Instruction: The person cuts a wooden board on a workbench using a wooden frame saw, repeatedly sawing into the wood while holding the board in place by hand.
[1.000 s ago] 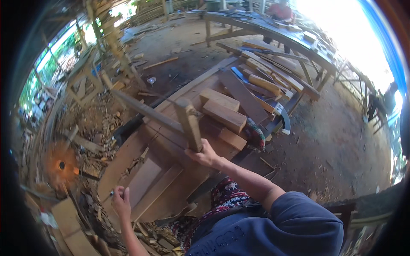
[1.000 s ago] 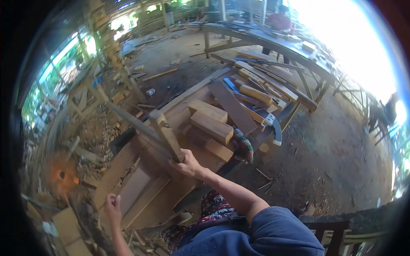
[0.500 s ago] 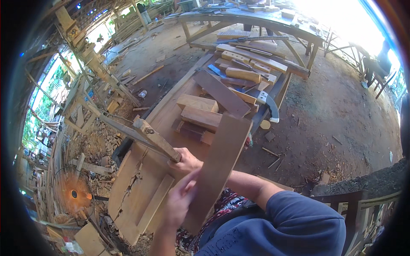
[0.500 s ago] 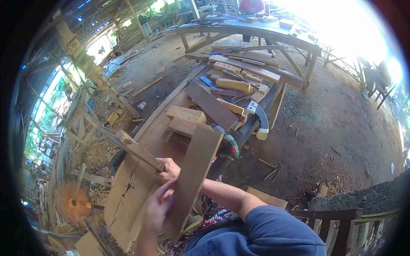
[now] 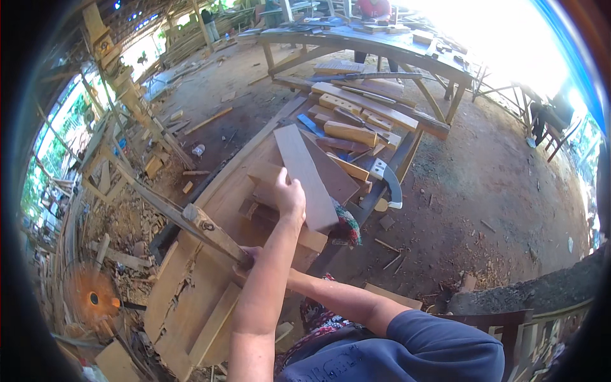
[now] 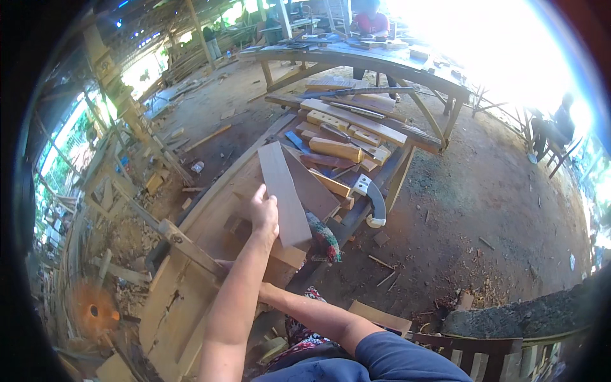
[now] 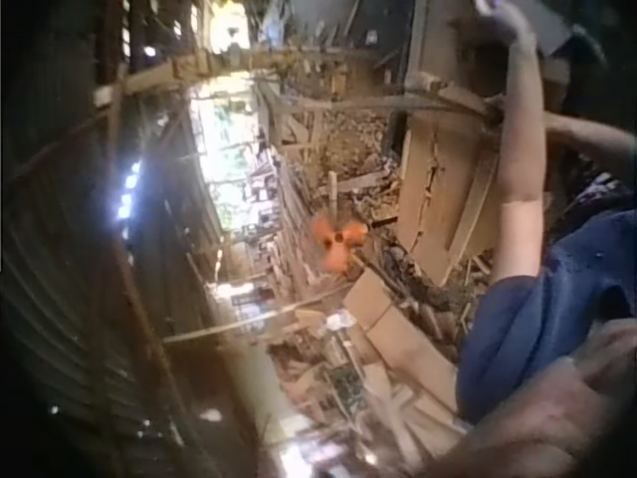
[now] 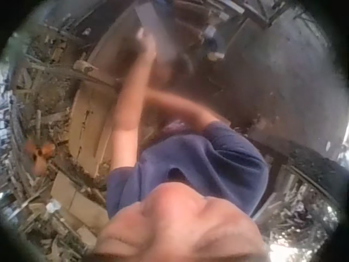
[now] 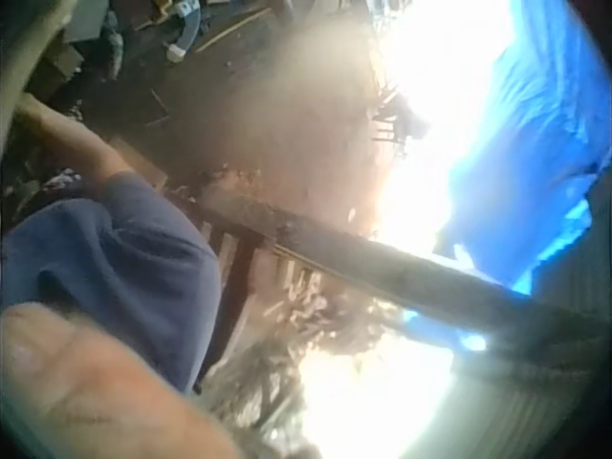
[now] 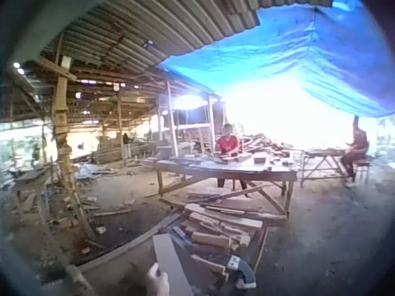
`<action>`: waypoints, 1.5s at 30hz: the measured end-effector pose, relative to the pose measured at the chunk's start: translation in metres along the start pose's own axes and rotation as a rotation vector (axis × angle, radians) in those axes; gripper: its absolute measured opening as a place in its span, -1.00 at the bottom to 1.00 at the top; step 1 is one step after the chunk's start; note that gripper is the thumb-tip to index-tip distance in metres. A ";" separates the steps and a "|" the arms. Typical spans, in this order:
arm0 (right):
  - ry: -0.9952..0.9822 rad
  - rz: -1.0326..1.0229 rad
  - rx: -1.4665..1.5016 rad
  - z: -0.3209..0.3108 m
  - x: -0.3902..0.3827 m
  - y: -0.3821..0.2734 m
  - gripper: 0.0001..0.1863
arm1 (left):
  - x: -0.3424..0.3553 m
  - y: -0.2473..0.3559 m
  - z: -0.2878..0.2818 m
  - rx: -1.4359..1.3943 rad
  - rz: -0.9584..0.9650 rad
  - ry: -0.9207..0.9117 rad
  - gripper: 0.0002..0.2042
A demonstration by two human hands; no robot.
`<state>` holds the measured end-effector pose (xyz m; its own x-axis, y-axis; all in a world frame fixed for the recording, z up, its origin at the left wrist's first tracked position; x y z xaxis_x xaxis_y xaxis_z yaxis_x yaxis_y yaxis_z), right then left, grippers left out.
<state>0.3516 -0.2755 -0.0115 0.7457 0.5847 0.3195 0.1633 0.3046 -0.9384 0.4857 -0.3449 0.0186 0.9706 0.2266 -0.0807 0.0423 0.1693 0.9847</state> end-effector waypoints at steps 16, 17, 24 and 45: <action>0.112 0.091 0.042 -0.012 0.009 -0.029 -0.87 | -0.285 0.032 -0.231 1.302 0.536 0.311 -0.67; 0.095 0.103 0.041 -0.010 0.008 -0.027 -0.87 | -0.293 0.034 -0.252 1.393 0.457 0.372 -0.63; 0.069 0.072 -0.034 0.000 0.006 -0.033 -0.87 | -0.297 0.002 -0.349 1.485 0.231 0.328 -0.45; 0.094 -0.073 0.166 -0.038 -0.051 -0.119 -0.84 | 0.003 0.022 -0.341 1.222 0.526 0.319 -0.56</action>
<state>0.3184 -0.3699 0.0789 0.7941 0.4858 0.3653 0.1163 0.4685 -0.8758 0.4085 -0.0140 -0.0129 0.8477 0.2384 0.4739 0.0306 -0.9138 0.4049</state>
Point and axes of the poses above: each hand's wrist, its own x-axis towards the middle knuckle, its own z-axis out of the palm, y = z × x, the point moved 7 cm from there along x, towards the middle knuckle, and after that the axes turned 2 degrees about -y, right-handed, at the moved point
